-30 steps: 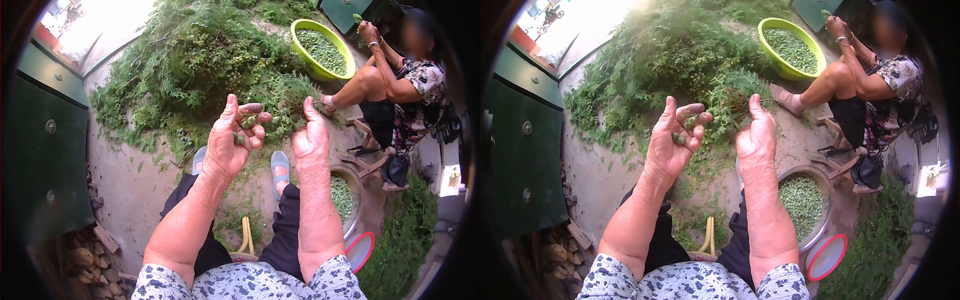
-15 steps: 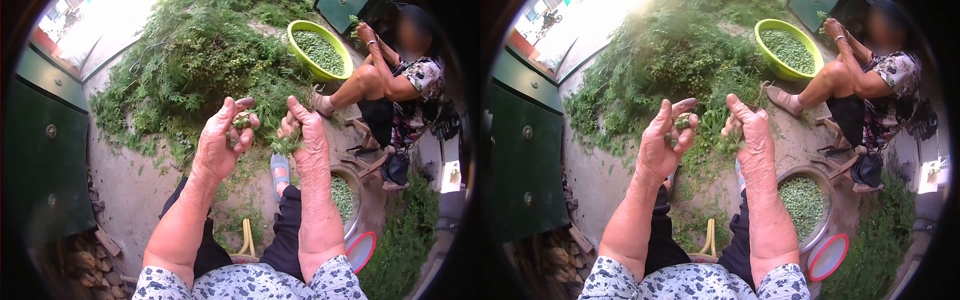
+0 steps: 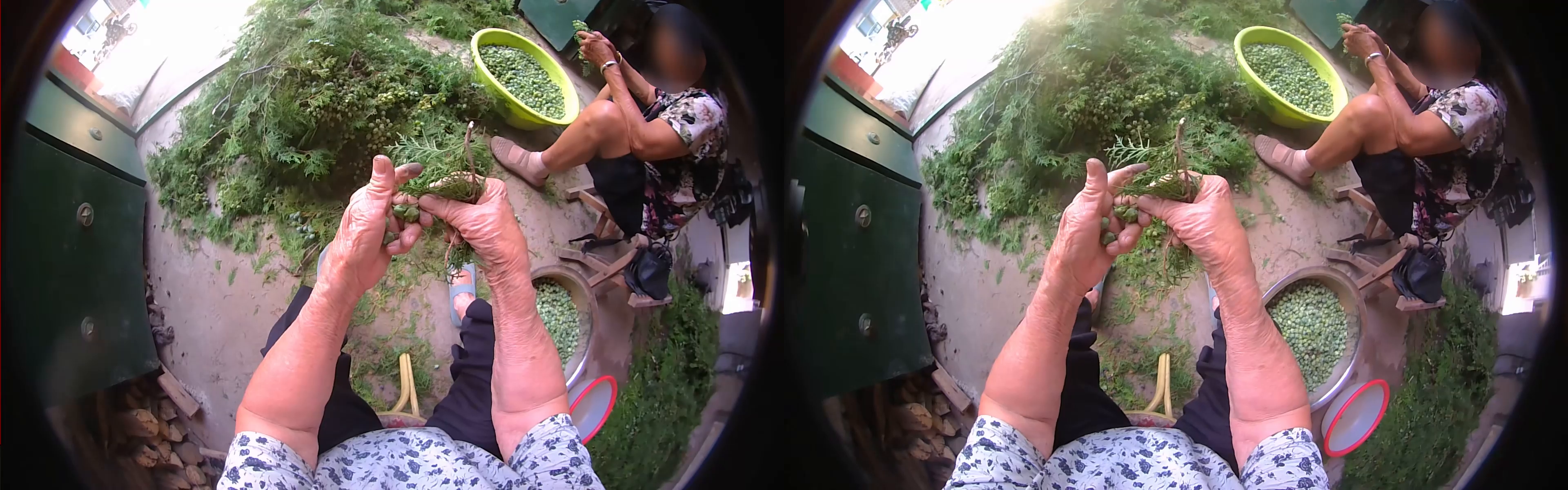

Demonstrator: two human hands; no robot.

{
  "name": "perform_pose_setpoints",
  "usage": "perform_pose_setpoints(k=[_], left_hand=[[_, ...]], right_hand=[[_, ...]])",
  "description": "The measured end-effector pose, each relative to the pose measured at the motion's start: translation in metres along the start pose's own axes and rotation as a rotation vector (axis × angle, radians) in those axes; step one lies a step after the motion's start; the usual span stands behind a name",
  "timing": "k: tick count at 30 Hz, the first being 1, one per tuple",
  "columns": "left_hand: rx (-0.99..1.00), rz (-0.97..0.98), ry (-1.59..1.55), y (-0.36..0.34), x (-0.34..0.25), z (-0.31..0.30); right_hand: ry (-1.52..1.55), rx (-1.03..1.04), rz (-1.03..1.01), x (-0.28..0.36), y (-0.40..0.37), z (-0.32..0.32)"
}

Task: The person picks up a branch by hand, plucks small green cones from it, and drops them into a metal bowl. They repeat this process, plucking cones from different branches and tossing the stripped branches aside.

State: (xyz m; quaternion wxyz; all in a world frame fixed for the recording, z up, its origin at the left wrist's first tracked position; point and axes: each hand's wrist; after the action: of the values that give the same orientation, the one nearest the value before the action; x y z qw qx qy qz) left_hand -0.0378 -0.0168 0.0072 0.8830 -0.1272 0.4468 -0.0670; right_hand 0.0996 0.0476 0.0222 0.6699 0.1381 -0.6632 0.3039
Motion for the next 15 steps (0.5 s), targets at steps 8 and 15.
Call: perform_pose_setpoints(k=[8, 15], left_hand=[[-0.044, -0.021, -0.095, 0.004, 0.003, 0.005], [-0.075, 0.058, 0.043, 0.006, 0.012, 0.002]], right_hand=[[0.003, -0.135, -0.092, -0.006, -0.001, 0.005], [-0.056, -0.195, -0.149, -0.009, 0.001, 0.003]])
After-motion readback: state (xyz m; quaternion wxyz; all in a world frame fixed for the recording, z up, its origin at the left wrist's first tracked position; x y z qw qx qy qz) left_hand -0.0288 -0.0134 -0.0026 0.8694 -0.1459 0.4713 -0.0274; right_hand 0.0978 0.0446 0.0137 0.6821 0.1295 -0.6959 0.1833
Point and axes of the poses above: each hand's wrist, its own y-axis towards the middle knuckle, its own z-axis out of the palm, x = y × z, and after that the axes turned 4 degrees about x, right-handed
